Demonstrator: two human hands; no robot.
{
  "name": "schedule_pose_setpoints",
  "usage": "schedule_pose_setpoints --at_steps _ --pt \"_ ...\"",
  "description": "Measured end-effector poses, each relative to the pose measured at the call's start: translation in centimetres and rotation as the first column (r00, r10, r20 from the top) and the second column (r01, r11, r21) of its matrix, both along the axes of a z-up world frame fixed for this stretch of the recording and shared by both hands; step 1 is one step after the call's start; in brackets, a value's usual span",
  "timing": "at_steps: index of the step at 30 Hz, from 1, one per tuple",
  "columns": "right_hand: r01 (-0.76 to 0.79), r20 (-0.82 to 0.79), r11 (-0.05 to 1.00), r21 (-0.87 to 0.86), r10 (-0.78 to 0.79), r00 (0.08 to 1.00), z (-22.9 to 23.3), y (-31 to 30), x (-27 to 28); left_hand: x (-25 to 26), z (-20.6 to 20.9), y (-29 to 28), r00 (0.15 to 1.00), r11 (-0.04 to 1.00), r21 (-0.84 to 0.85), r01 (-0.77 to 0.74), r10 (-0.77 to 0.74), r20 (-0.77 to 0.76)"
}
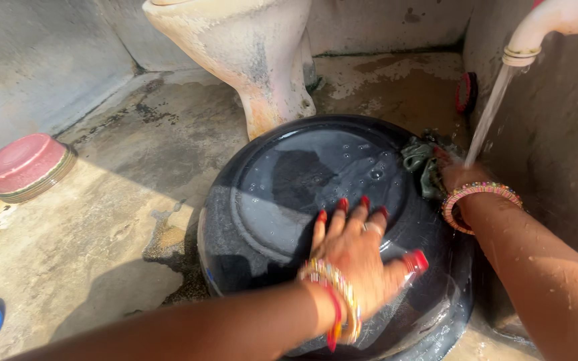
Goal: The person scrubs the interior and exterior of a large black pot using a green cloth and running water from a tap.
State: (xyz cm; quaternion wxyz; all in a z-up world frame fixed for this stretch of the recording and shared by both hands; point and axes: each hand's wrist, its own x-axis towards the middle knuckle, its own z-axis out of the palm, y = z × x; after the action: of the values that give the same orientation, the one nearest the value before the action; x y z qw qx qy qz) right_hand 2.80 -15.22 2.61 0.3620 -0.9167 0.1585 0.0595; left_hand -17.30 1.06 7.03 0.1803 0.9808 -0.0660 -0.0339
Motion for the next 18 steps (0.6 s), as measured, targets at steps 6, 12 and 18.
schedule_pose_setpoints --at_steps 6,12,18 --pt "-0.210 -0.080 0.934 -0.290 0.195 0.978 -8.0 -2.6 5.7 -3.9 -1.8 1.2 0.903 0.959 0.226 0.169 -0.242 0.354" --pt "-0.488 -0.231 0.468 -0.737 0.504 0.832 -15.0 -7.9 8.5 -2.7 -2.7 2.4 0.895 0.939 0.249 0.237 -0.311 0.320" --pt "-0.140 0.009 0.959 -0.247 0.147 0.989 -12.4 -6.3 1.6 -0.8 -0.8 5.2 0.852 0.914 0.256 0.316 -0.392 0.348"
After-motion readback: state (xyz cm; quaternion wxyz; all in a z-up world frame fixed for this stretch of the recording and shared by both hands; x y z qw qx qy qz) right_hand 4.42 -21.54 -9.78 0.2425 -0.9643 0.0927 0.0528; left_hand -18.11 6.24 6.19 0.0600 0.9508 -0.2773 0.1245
